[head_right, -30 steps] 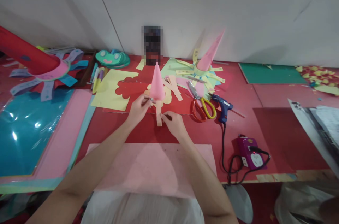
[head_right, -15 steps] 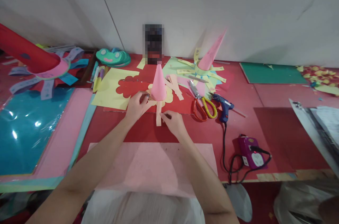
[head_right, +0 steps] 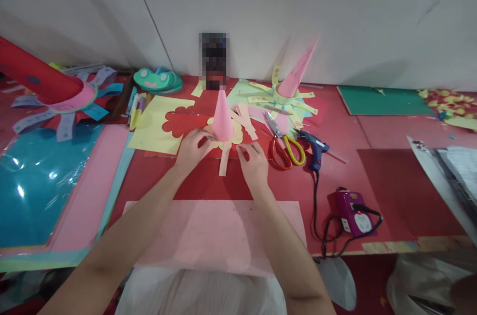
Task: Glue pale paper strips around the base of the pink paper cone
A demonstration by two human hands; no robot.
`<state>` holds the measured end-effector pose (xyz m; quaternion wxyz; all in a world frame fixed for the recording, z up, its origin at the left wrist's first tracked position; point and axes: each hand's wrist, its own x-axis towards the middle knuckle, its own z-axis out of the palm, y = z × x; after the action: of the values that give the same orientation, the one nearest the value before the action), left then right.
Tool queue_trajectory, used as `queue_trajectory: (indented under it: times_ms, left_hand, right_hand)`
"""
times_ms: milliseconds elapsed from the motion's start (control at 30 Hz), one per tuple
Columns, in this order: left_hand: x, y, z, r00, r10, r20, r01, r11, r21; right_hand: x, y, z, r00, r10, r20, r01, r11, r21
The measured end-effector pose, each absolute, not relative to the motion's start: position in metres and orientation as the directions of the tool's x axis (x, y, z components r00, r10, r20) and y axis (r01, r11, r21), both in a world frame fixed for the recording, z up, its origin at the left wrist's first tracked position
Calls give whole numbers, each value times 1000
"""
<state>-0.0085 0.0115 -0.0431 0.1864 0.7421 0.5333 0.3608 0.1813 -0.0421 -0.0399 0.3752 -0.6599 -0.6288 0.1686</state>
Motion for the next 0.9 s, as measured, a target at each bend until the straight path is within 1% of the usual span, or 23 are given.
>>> queue_trajectory:
  times_ms: [100,167,300,367,567,800,900]
  left_hand:
    - [-7,10,-43,274,913,301,633,-407,658]
    - [-5,7,-43,352,898,265,623,-436,650]
    - [-1,1,-43,447,874,191,686,-472,554]
    - [0,-1,-42,451,877,167,712,-466,526]
    - [-1,-1,-44,455,878,150,721,-462,516]
    - [0,-3,-42,457,877,146,717,-461,523]
    - [0,-4,-40,428,892,143,711,-430,556]
  right_hand:
    - [181,-36,-46,89,945,316,724,157,-672]
    - [180,-33,-52,47,942,332,729,195,-656]
    - [181,-29,-57,-22,944,330,743,236,-626]
    - [181,-29,-56,-34,944,329,747,243,-619]
    - [178,-31,-52,-23,940,341,747,243,-619]
    - [179,-31,-52,-29,938,346,741,252,-623]
    - [179,-31,-53,-15,938,346,735,245,-632]
